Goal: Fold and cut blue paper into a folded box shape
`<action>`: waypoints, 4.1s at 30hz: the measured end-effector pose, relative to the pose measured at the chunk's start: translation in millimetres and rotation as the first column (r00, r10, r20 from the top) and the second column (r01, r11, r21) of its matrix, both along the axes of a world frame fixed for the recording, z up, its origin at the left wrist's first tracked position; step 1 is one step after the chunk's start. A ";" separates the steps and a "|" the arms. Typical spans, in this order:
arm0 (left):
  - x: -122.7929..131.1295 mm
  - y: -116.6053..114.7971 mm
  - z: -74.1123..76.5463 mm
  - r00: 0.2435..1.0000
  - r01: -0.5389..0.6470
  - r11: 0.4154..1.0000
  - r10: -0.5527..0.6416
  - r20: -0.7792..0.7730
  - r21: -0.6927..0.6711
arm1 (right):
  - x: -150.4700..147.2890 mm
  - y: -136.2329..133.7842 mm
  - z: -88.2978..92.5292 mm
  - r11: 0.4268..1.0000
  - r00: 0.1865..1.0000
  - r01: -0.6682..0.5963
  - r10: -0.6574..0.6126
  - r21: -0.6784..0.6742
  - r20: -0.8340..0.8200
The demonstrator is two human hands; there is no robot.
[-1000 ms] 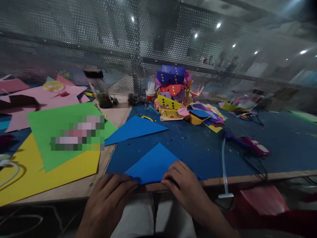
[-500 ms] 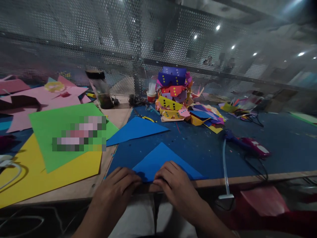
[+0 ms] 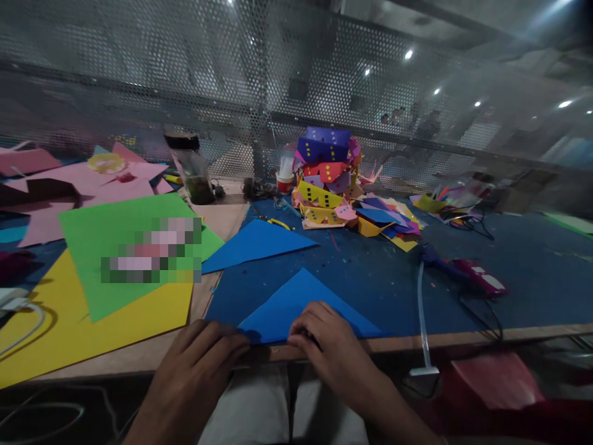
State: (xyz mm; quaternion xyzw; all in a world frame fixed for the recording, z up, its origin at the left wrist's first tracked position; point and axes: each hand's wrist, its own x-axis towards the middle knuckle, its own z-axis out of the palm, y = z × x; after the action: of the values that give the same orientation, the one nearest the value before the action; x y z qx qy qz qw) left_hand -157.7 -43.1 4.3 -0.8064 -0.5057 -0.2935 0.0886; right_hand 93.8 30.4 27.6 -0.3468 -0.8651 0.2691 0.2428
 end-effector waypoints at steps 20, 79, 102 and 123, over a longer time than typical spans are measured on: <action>-10.0 1.8 -1.1 0.995 -0.061 0.994 0.068 0.076 -0.090 | -0.5 1.5 3.6 1.000 1.000 -0.004 0.004 -0.018 0.013; 47.4 26.0 -7.6 1.000 -0.007 0.992 0.003 -0.027 -0.127 | 18.0 -3.7 7.0 0.971 0.977 -0.071 0.022 0.227 0.214; 73.4 38.7 -6.9 0.999 0.006 0.966 0.006 0.045 -0.259 | 49.3 -1.0 -0.9 0.983 0.997 0.020 -0.033 0.185 0.068; 85.8 51.0 -0.4 0.999 0.036 0.908 -0.028 0.025 -0.418 | 66.5 0.1 6.2 0.983 0.985 0.062 -0.088 0.174 0.146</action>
State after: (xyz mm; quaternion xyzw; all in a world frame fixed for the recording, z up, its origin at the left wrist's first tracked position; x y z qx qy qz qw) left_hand -71.9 7.9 3.9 -0.8121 -0.5444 -0.1871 -0.0958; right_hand 160.2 30.5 33.8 -0.3769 -0.8872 0.1582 0.2140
